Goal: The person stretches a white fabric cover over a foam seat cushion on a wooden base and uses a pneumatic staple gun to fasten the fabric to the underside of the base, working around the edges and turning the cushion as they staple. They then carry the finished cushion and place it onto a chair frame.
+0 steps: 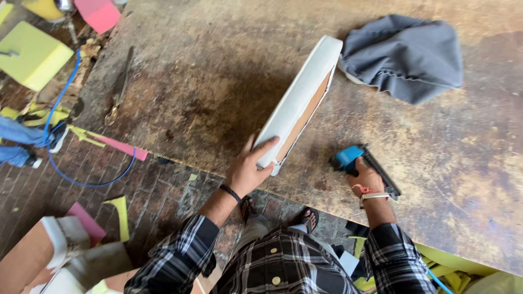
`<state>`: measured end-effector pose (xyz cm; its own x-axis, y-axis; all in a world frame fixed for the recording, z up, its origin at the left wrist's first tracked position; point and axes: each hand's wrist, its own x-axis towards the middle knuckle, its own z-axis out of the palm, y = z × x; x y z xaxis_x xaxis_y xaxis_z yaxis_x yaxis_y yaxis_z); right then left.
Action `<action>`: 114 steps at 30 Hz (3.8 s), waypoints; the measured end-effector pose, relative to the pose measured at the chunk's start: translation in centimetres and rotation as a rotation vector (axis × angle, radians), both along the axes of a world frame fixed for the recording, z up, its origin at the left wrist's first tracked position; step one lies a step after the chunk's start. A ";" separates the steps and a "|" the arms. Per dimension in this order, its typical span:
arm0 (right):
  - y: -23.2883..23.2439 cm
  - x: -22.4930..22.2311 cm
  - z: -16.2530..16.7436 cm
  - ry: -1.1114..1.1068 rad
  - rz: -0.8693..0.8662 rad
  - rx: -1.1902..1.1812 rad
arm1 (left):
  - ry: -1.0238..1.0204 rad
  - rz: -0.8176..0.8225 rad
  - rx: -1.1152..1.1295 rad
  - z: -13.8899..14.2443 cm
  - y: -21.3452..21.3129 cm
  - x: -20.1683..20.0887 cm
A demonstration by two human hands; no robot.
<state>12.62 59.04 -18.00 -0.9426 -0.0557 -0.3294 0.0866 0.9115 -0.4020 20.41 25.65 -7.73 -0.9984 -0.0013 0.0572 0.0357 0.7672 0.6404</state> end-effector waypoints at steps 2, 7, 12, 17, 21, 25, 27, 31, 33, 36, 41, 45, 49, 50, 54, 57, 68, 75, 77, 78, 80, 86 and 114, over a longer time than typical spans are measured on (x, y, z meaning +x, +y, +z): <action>0.7 0.5 -0.4 0.122 0.006 -0.034 | -0.013 -0.019 -0.041 0.6 0.8 -0.7; 1.5 1.0 0.2 0.193 -0.213 -0.313 | 0.286 -0.168 -0.464 -0.9 -2.2 -0.8; 1.9 1.3 0.7 0.084 -0.415 -0.504 | 0.045 0.171 -0.459 -5.1 -8.2 2.6; -0.3 0.0 0.7 0.183 -0.193 -0.527 | -0.366 0.368 -0.139 -7.2 -10.0 4.6; -4.7 -2.1 1.1 0.275 -0.140 -0.420 | -0.391 0.454 0.069 -7.3 -9.7 3.8; -8.6 -3.4 1.5 0.118 -0.213 -0.376 | -0.394 0.561 0.331 -7.5 -11.2 1.8; -10.7 -3.3 1.0 0.005 -0.196 -0.391 | -0.468 0.625 0.378 -8.2 -13.2 1.0; -15.1 -2.2 -0.9 -0.002 -0.103 -0.281 | -0.355 0.709 0.255 -10.6 -20.1 -0.8; -16.4 -1.8 -1.7 -0.005 -0.082 -0.166 | -0.383 0.676 0.234 -11.6 -23.9 -1.5; -17.6 -2.1 -1.7 -0.044 -0.149 -0.012 | -0.458 0.624 0.300 -13.2 -27.5 -3.0; -22.6 -4.7 0.1 0.015 -0.022 0.094 | -0.091 0.170 0.139 -13.4 -28.5 -9.7; -29.2 -5.5 0.9 -0.202 0.113 0.325 | 0.080 -0.188 -0.356 -13.0 -26.3 -16.9; -30.6 -5.4 1.9 -0.142 0.080 0.278 | -0.088 -0.410 -0.397 -12.3 -21.9 -20.7; -30.5 -5.5 2.1 -0.138 0.072 0.270 | -0.089 -0.467 -0.386 -12.2 -20.4 -21.3; -30.3 -5.5 2.0 -0.126 0.044 0.272 | -0.003 -0.603 -0.328 -11.9 -15.2 -22.5; -30.4 -5.4 1.8 -0.206 0.032 0.287 | 0.071 -0.585 -0.300 -12.0 -13.9 -22.8; -27.6 -13.4 1.3 0.071 -0.306 0.128 | 0.128 -0.421 -0.162 -13.8 -13.8 -22.4; -28.8 -15.3 1.5 0.229 -0.049 0.147 | 0.120 -0.368 -0.243 -14.5 -13.8 -22.5; -28.5 -15.5 1.2 0.234 -0.072 0.113 | 0.146 -0.364 -0.254 -14.5 -13.7 -22.5; -28.2 -15.5 1.0 0.239 -0.085 0.099 | 0.159 -0.362 -0.246 -14.5 -13.6 -22.5; -27.0 -15.5 0.7 0.229 -0.276 0.041 | 0.172 -0.358 -0.232 -14.5 -13.6 -22.4; -23.3 -13.8 0.5 0.058 -0.652 -0.285 | 0.153 -0.337 -0.198 -13.8 -13.5 -22.3; -16.5 -2.1 -2.8 -0.289 -0.614 -0.678 | 0.157 -0.365 -0.028 -15.5 -3.4 -26.9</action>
<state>10.56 42.54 -20.83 -0.7580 0.1563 -0.6332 0.6504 0.2550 -0.7155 -6.54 22.29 -23.28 -0.9120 0.3555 0.2047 0.4052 0.7029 0.5846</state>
